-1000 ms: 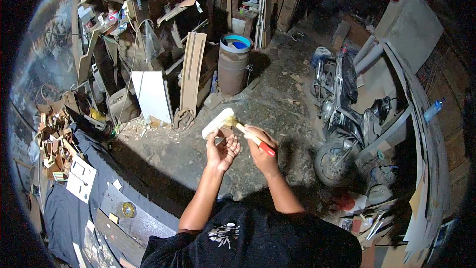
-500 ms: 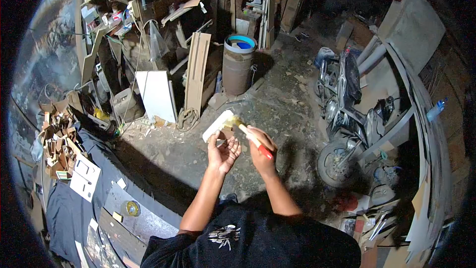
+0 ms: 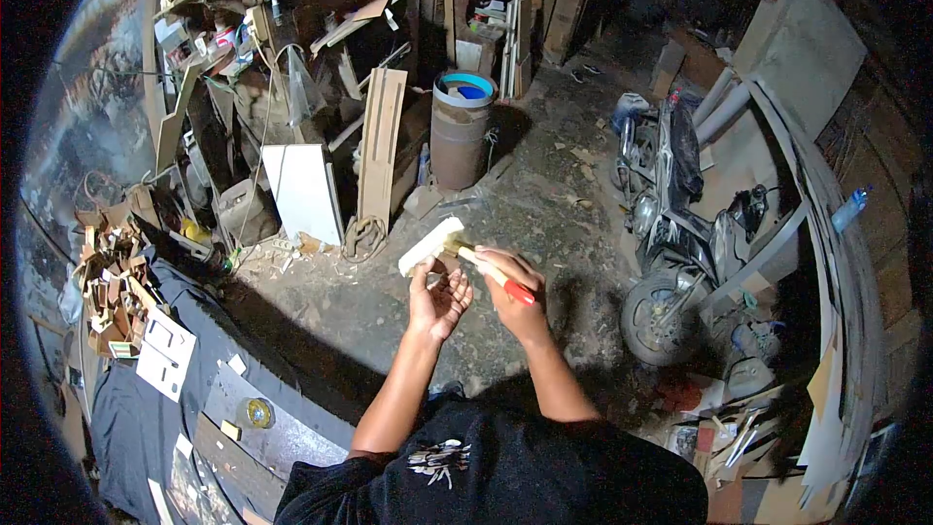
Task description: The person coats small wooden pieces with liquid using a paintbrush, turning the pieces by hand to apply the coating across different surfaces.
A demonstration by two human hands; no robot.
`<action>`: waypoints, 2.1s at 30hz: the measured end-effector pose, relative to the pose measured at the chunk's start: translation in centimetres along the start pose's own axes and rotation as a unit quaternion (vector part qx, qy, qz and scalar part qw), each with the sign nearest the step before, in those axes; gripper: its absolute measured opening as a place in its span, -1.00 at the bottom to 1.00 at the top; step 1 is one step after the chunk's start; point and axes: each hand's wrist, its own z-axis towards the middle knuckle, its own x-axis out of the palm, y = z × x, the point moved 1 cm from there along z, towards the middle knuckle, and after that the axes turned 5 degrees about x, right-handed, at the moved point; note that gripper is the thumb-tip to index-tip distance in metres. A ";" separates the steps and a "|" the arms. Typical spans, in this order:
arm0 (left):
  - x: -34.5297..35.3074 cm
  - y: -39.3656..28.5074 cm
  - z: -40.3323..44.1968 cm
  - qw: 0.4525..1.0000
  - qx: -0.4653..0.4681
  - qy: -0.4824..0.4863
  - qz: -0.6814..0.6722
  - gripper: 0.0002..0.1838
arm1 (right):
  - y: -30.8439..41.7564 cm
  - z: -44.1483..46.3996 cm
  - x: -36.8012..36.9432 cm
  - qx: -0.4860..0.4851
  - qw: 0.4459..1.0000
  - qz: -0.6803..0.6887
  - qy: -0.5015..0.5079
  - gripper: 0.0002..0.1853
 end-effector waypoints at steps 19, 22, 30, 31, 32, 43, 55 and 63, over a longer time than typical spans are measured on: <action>0.1 -0.8 -0.5 0.998 0.044 -0.031 -0.020 -0.45 | -3.0 -1.2 -0.6 0.165 0.981 0.088 0.046 -0.74; 0.6 -1.1 -1.0 0.999 0.037 0.009 -0.011 -0.51 | -3.0 -1.2 -0.5 0.068 0.996 0.055 0.018 -0.70; 0.7 -1.3 -1.0 0.999 0.024 -0.004 -0.033 -0.42 | -1.8 -1.4 -0.7 0.019 0.999 0.027 -0.009 -0.73; 0.5 -1.2 -0.8 0.999 0.024 -0.003 -0.034 -0.42 | -1.3 -1.3 -0.7 0.000 1.000 0.022 -0.006 -0.73; 0.3 -1.0 -0.4 1.000 0.025 0.007 -0.016 -0.43 | -1.0 -1.1 -0.6 -0.019 1.000 0.016 -0.004 -0.74; -0.4 -1.1 -0.4 1.000 0.019 0.005 -0.017 -0.43 | -2.9 -2.2 0.2 0.103 0.991 0.076 0.025 -0.73; -0.1 -2.3 -0.7 0.976 0.182 0.038 0.118 -0.74 | -4.1 -2.3 -0.6 0.108 0.993 0.037 0.035 -0.76; -0.6 -4.9 -0.8 0.730 0.347 -0.146 0.571 -0.55 | -3.0 -1.9 -2.0 0.138 0.987 0.084 -0.006 -0.78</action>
